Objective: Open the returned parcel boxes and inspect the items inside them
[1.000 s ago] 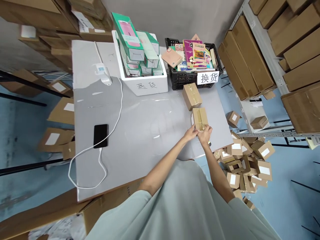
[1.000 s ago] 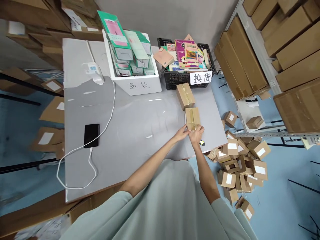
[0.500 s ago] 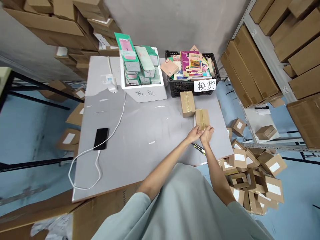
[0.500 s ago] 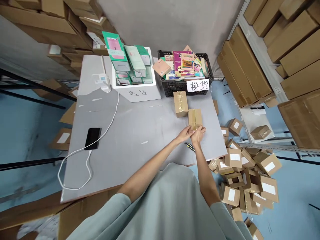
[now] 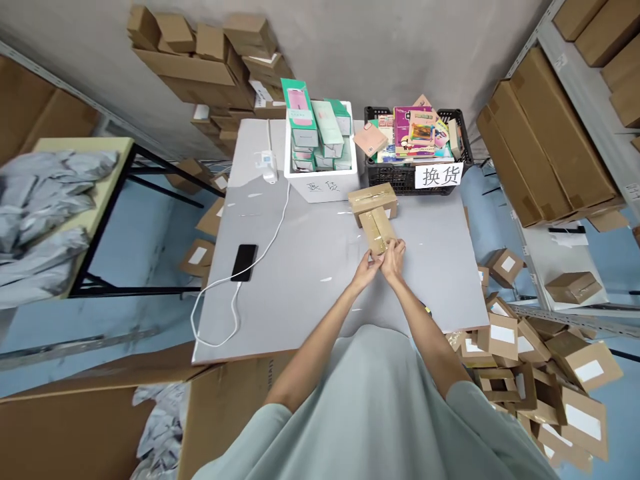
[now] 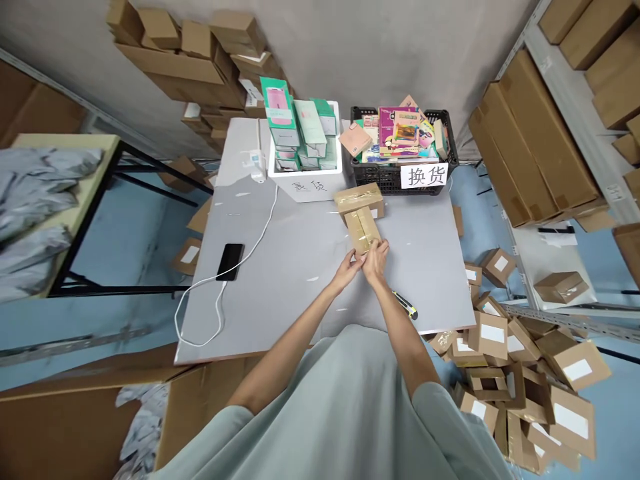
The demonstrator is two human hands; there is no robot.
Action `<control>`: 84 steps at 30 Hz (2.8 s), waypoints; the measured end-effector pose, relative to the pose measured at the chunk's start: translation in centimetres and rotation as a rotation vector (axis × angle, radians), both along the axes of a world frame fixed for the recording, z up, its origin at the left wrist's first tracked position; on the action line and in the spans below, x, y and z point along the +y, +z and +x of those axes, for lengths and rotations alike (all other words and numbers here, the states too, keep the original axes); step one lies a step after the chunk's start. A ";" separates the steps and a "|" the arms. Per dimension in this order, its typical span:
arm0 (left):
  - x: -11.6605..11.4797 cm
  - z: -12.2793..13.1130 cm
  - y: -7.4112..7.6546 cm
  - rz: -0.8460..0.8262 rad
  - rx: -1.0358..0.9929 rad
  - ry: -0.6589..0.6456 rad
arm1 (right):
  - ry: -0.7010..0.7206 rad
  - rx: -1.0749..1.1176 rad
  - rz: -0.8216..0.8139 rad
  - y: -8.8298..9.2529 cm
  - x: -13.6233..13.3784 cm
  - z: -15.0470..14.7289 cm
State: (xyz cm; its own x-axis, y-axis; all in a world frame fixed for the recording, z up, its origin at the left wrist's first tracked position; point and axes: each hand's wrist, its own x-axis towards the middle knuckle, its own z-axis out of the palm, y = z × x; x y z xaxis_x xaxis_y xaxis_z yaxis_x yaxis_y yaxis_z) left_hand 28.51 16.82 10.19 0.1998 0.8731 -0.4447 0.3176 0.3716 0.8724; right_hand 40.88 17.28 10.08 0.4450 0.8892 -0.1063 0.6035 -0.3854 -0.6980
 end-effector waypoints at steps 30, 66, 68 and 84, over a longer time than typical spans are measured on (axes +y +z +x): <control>-12.6 -20.9 -3.2 0.055 0.066 0.127 | 0.085 0.473 -0.053 -3.6 -16.7 -5.7; -18.8 -21.5 -3.2 -0.012 0.022 0.167 | 0.281 0.596 -0.102 -5.0 -20.3 0.3; -18.6 -21.2 -3.1 0.042 0.050 0.182 | 0.317 0.533 -0.082 -4.7 -19.3 1.7; -13.7 -18.6 -5.7 0.049 0.056 0.190 | 0.334 0.603 -0.109 -6.5 -17.2 1.5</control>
State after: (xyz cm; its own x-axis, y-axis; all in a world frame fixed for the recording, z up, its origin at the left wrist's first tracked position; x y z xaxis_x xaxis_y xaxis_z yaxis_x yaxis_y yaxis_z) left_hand 9.93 3.16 4.45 0.0052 0.9136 -0.4066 0.2946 0.3872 0.8737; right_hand 42.35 0.06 3.59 -0.0155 0.9386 -0.3448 0.2209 -0.3331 -0.9167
